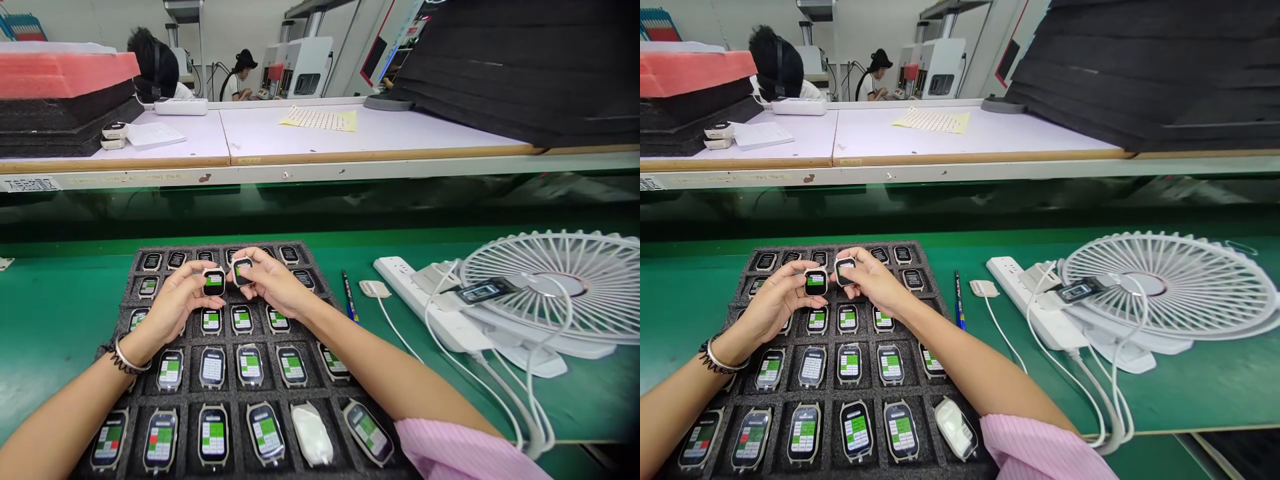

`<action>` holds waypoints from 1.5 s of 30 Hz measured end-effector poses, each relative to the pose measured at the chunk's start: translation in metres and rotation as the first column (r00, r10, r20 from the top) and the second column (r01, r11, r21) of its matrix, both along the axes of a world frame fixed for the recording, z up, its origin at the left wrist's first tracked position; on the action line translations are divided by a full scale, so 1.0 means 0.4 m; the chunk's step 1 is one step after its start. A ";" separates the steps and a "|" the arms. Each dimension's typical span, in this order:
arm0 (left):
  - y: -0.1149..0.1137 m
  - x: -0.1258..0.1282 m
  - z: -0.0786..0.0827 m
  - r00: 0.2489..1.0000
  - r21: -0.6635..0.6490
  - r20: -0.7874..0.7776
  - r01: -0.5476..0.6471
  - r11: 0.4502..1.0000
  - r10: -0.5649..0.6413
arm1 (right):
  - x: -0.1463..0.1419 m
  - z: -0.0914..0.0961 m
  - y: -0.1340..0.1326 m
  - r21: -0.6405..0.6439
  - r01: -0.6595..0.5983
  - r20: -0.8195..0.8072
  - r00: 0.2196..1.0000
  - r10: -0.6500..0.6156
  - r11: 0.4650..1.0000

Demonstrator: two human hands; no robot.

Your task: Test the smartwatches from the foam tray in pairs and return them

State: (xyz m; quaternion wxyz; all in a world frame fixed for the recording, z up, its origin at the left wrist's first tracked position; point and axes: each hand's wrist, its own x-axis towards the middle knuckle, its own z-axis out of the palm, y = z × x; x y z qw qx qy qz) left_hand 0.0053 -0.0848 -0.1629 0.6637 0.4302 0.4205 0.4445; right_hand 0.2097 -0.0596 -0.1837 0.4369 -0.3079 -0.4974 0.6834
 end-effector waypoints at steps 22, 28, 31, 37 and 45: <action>-0.006 0.000 -0.006 0.999 0.040 -0.034 0.001 0.999 0.000 | 0.004 0.005 -0.008 0.049 -0.060 0.015 0.998 0.060 0.997; -0.005 -0.002 -0.005 1.000 0.039 -0.026 0.004 0.999 -0.003 | 0.004 -0.002 -0.005 0.058 -0.061 0.006 0.998 0.061 0.996; -0.005 -0.002 -0.004 1.000 0.041 -0.020 0.019 0.999 -0.019 | 0.005 -0.003 -0.004 0.058 -0.066 -0.003 0.998 0.066 0.996; -0.001 -0.001 -0.001 1.000 0.054 -0.029 0.006 0.998 -0.005 | 0.007 0.000 -0.005 0.038 -0.092 -0.040 0.995 0.094 0.995; 0.000 0.000 -0.003 0.996 0.108 -0.084 -0.032 0.994 0.041 | 0.006 -0.009 0.001 0.006 -0.109 -0.086 0.990 0.109 0.994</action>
